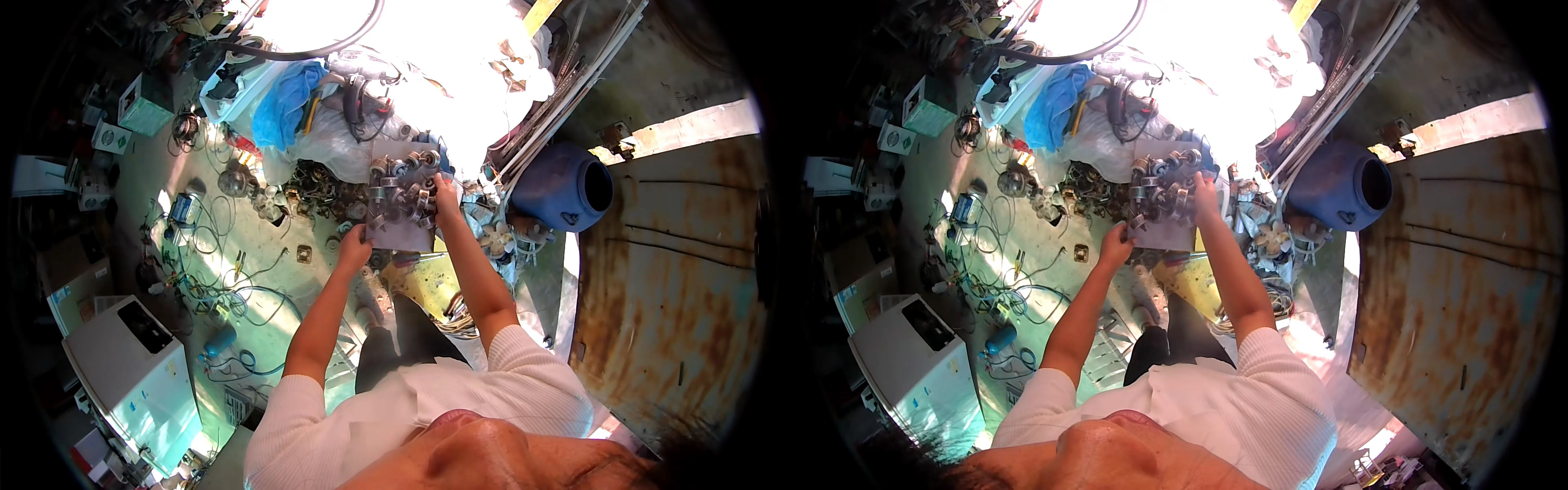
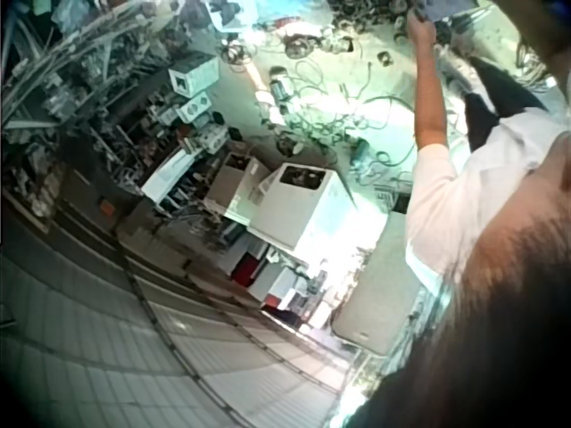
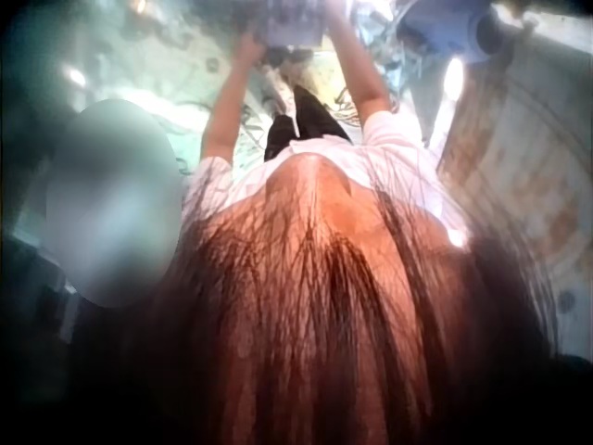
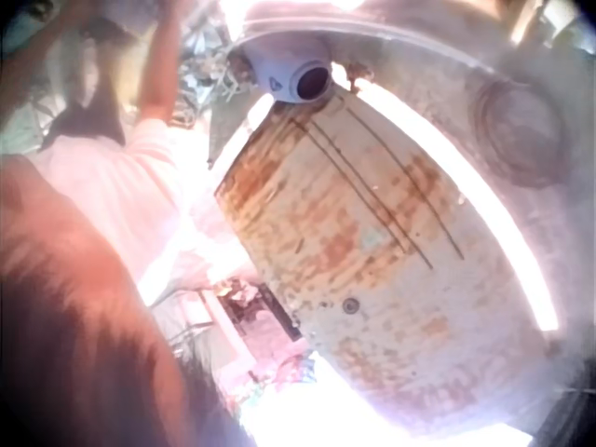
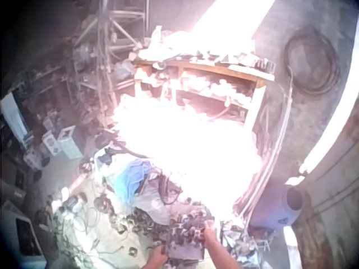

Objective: The person carries a metal tray of parts across a workshop, then sits down to disassemble a motor component using a screwdriver to remove internal pieces.

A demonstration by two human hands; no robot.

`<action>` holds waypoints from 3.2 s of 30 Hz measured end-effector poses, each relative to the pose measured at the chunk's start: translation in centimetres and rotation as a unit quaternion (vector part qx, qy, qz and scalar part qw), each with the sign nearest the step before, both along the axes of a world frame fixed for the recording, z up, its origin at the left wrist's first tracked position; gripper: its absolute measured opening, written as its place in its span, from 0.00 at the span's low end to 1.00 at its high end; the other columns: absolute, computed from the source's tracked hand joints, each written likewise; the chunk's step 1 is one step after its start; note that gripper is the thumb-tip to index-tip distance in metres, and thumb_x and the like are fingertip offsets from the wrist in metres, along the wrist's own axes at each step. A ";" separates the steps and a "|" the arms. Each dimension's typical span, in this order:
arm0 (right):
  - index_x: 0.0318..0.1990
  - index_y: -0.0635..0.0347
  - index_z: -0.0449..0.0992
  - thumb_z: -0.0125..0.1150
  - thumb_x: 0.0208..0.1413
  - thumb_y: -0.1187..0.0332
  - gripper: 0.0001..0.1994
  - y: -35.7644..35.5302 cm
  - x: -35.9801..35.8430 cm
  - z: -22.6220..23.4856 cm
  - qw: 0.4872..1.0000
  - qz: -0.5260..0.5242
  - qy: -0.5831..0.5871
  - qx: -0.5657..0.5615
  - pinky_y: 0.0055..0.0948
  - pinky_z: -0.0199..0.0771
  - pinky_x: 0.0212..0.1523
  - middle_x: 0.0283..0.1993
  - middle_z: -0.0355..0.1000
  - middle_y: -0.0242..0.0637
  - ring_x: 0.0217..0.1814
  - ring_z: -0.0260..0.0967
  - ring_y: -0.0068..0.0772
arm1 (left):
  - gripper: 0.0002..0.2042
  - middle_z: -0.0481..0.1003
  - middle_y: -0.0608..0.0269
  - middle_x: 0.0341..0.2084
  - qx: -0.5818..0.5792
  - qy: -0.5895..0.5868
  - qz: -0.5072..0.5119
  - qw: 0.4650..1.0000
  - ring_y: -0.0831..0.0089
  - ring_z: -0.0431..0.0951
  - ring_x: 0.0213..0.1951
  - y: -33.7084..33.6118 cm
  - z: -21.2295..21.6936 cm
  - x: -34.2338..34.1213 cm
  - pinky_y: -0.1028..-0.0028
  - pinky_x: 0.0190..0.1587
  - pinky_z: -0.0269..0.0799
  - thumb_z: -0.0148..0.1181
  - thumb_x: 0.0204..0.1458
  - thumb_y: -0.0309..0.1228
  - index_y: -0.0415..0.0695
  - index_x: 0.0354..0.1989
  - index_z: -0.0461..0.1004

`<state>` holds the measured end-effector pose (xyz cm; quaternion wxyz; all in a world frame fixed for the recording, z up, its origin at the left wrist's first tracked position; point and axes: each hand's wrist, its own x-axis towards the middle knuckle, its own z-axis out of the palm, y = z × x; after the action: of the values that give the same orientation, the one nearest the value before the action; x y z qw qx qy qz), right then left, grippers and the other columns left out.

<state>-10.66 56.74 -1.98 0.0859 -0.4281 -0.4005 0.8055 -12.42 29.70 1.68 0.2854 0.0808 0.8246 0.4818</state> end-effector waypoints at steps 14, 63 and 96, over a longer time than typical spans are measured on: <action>0.51 0.65 0.66 0.51 0.62 0.55 0.20 -10.9 5.3 9.0 0.993 0.105 -0.047 0.020 0.35 0.74 0.41 0.43 0.71 0.39 0.38 0.72 0.32 | 0.20 0.78 0.52 0.37 -0.020 0.047 0.104 0.993 0.62 0.80 0.39 -9.9 4.8 11.8 0.67 0.42 0.72 0.60 0.47 0.25 0.39 0.51 0.70; 0.47 0.61 0.71 0.49 0.62 0.57 0.17 -80.6 64.4 15.6 0.348 0.936 -0.034 -0.022 0.37 0.76 0.38 0.44 0.73 0.38 0.41 0.74 0.33 | 0.12 0.73 0.63 0.29 -0.030 -0.013 0.913 0.408 0.76 0.68 0.32 -34.6 11.0 85.9 0.74 0.40 0.66 0.59 0.49 0.22 0.35 0.43 0.70; 0.40 0.64 0.71 0.48 0.61 0.60 0.15 -133.2 140.2 17.7 0.248 0.966 0.012 -0.069 0.36 0.76 0.34 0.36 0.73 0.36 0.34 0.74 0.32 | 0.22 0.73 0.63 0.43 0.162 0.035 0.940 0.298 0.72 0.73 0.46 -85.0 16.5 156.2 0.71 0.53 0.67 0.63 0.45 0.16 0.39 0.49 0.66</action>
<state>129.58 -76.50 15.72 -0.7820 0.2849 -0.4558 0.3154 143.83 -55.30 18.21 -0.4096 -0.6880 0.2534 0.5428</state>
